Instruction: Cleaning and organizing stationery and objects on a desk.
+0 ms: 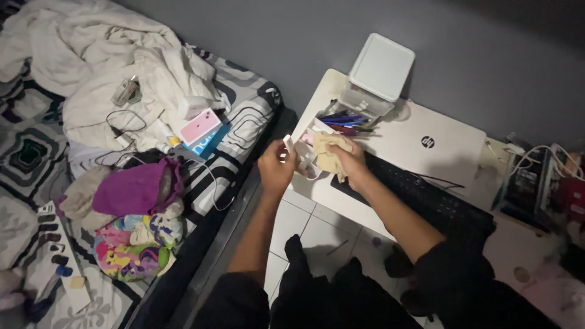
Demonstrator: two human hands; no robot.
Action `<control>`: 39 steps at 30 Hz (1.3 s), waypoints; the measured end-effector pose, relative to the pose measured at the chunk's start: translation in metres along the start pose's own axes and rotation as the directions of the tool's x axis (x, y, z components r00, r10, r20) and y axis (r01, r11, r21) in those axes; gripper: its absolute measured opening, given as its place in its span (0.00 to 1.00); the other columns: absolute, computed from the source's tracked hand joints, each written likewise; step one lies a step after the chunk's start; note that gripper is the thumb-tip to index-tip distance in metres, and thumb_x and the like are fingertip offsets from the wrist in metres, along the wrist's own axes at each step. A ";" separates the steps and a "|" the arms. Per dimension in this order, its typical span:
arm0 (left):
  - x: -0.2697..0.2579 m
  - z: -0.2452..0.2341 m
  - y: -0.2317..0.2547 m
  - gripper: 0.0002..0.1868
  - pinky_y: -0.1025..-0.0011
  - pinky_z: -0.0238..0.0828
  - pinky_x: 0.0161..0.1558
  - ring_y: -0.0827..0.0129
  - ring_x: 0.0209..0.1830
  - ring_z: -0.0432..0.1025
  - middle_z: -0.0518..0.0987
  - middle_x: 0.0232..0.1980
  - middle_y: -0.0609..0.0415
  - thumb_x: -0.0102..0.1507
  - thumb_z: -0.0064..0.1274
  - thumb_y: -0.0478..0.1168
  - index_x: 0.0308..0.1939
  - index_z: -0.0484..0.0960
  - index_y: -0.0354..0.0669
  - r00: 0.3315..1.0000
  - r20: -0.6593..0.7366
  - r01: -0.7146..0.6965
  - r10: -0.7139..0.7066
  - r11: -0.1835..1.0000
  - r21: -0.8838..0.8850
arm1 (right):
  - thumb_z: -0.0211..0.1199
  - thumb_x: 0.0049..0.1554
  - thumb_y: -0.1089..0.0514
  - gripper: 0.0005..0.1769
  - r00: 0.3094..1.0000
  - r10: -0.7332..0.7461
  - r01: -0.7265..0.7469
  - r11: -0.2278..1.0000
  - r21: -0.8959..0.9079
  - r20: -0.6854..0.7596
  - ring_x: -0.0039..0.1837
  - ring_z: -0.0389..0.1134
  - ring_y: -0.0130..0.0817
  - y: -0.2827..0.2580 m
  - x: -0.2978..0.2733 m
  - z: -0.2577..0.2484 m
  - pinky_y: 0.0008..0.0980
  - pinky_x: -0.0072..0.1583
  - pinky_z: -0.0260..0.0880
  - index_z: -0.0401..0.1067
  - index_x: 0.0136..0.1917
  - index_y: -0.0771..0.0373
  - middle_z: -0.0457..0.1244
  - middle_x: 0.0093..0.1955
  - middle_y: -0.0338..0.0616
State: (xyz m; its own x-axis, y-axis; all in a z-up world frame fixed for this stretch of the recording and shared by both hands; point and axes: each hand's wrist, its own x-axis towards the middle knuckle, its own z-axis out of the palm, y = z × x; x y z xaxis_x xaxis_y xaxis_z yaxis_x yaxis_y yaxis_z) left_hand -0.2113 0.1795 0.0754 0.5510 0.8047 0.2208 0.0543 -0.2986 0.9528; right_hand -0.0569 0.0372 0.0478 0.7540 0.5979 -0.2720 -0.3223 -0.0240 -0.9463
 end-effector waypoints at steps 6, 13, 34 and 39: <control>-0.019 -0.005 -0.002 0.22 0.67 0.78 0.40 0.62 0.38 0.83 0.86 0.38 0.47 0.55 0.65 0.38 0.53 0.81 0.38 0.999 -0.031 -0.029 0.036 0.979 0.203 | 0.66 0.57 0.61 0.18 0.995 0.092 -0.090 0.995 -0.040 0.048 0.50 0.71 0.28 -0.013 -0.008 0.028 0.29 0.50 0.74 0.75 0.61 0.60 0.70 0.52 0.40; -0.023 -0.005 -0.009 0.19 0.67 0.76 0.44 0.62 0.49 0.81 0.86 0.48 0.48 0.61 0.60 0.40 0.56 0.80 0.41 0.995 -0.097 0.042 -0.029 0.990 0.135 | 0.67 0.56 0.62 0.18 0.996 0.084 -0.083 0.996 -0.028 0.026 0.51 0.71 0.28 -0.005 -0.003 0.009 0.29 0.51 0.74 0.75 0.60 0.62 0.70 0.51 0.40; 0.023 0.155 0.066 0.07 0.62 0.75 0.41 0.54 0.37 0.78 0.82 0.39 0.44 0.62 0.55 0.36 0.42 0.83 0.37 0.742 0.487 -0.476 0.461 0.874 -0.102 | 0.62 0.54 0.65 0.14 0.844 -0.050 0.125 0.986 0.106 -0.533 0.51 0.73 0.31 -0.012 -0.047 -0.147 0.30 0.54 0.74 0.78 0.55 0.65 0.71 0.50 0.43; -0.009 0.203 0.085 0.07 0.64 0.78 0.36 0.57 0.36 0.79 0.83 0.41 0.46 0.62 0.52 0.35 0.41 0.84 0.39 0.606 0.701 -0.369 0.378 0.913 -0.173 | 0.61 0.57 0.58 0.13 0.766 0.001 0.272 0.906 0.325 -0.643 0.49 0.73 0.33 -0.006 -0.103 -0.185 0.33 0.53 0.74 0.76 0.54 0.64 0.71 0.47 0.43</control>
State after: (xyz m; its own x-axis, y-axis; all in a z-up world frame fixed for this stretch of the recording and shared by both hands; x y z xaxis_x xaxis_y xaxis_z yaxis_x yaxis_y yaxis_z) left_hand -0.0429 0.0432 0.1119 0.9375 0.0151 0.3476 -0.2979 -0.4812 0.8245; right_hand -0.0271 -0.1721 0.0489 0.9453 -0.0568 -0.3213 -0.2731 0.4012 -0.8743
